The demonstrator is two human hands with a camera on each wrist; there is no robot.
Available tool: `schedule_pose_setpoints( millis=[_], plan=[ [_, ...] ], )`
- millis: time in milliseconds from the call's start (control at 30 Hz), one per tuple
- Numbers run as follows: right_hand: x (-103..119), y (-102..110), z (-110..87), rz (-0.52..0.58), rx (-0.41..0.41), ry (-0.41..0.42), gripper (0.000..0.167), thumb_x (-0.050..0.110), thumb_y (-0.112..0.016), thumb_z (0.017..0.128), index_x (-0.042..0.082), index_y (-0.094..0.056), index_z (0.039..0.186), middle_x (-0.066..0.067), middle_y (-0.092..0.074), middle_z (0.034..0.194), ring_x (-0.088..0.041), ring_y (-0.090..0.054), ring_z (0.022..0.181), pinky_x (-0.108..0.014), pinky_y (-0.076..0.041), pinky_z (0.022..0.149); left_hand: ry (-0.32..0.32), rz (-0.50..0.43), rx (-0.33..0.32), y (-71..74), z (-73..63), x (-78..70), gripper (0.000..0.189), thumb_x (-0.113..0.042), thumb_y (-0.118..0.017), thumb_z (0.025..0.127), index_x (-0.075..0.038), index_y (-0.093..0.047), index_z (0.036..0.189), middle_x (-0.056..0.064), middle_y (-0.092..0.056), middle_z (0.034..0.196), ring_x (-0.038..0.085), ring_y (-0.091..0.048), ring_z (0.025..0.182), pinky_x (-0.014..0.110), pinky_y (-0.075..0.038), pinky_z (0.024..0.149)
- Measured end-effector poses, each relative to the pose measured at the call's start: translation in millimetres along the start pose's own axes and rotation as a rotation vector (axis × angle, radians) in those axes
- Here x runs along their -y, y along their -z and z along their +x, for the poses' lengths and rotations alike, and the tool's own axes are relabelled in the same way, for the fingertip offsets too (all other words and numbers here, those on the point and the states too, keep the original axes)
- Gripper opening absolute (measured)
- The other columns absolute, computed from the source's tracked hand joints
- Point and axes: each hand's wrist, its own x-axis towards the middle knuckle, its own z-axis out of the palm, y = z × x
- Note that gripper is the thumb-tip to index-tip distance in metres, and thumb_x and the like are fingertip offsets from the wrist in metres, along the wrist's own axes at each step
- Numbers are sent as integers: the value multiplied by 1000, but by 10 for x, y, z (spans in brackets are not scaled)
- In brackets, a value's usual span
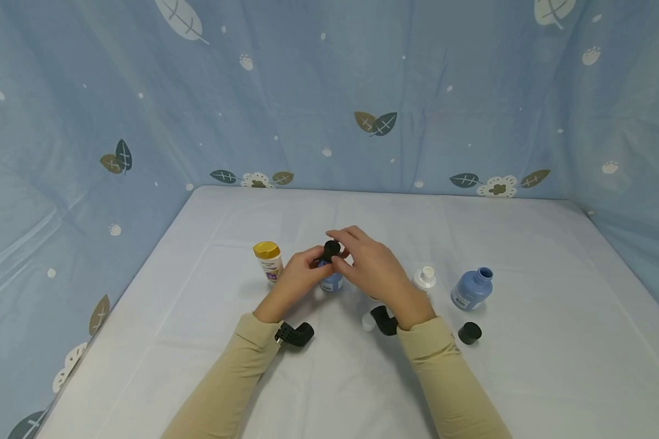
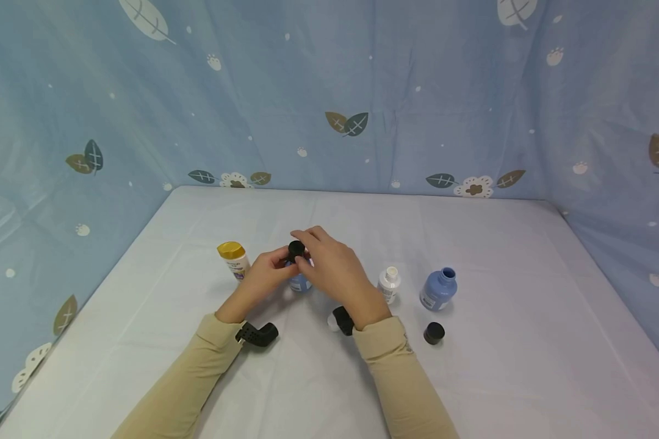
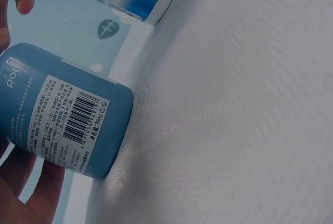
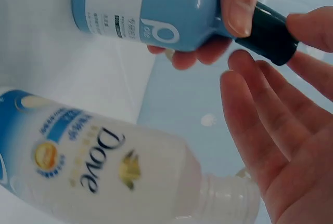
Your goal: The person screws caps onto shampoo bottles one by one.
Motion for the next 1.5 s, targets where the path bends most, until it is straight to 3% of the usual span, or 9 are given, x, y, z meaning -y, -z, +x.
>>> schedule_pose_setpoints(
  millis=[33,267,533,833,900,1133,1333,1500],
  plan=[
    [-3,4,0,-5,2,8,43,20,-58,86,17,-48,128,3,-50,117,-6,-52,75,-23,-41,58,0,-7,1,-10,19,54,28,-32,-63,83,-17,-61,106,-2,-61,106,14,-56,96,34,-44,83],
    [6,8,11,-6,36,18,40,13,-52,87,18,-50,127,4,-52,118,-8,-49,67,-24,-38,56,-13,-25,4,-11,15,74,29,-35,-62,83,-18,-60,107,-4,-61,104,10,-57,94,31,-45,80],
    [6,-34,11,-6,15,-2,36,19,-56,87,18,-53,123,5,-55,110,-8,-55,78,-24,-42,61,9,-18,2,-5,13,50,25,-33,-62,84,-21,-61,106,-5,-61,104,11,-56,93,32,-45,80],
    [10,-74,-1,-19,-28,-48,38,33,-56,87,18,-53,121,4,-57,109,-8,-56,78,-25,-43,61,-9,3,19,57,-106,-282,23,-20,-59,86,-10,-61,108,3,-61,108,15,-55,93,33,-44,81],
    [9,-81,0,-21,-29,-54,40,36,-55,87,18,-52,123,3,-56,111,-9,-56,76,-26,-44,60,-18,8,21,56,-106,-279,23,-21,-59,87,-10,-61,107,3,-61,108,15,-55,94,33,-44,80],
    [-35,-67,-6,-22,-9,-9,43,32,-56,88,19,-48,128,4,-52,115,-8,-53,70,-24,-40,56,-17,11,10,-7,7,42,22,-31,-61,85,-20,-61,104,-4,-61,103,11,-55,89,31,-44,78],
    [-55,-32,3,-22,-1,49,42,10,-53,85,20,-50,126,5,-51,114,-7,-45,64,-23,-36,51,-21,-19,7,-13,13,71,27,-33,-62,83,-18,-60,106,-4,-62,103,10,-57,92,31,-46,79],
    [-37,-24,12,-28,-27,79,35,10,-54,86,17,-55,121,5,-54,111,-8,-52,73,-23,-40,58,-7,-27,3,-10,12,60,26,-34,-63,82,-20,-60,105,-5,-62,104,10,-57,95,32,-46,79]
  ],
)
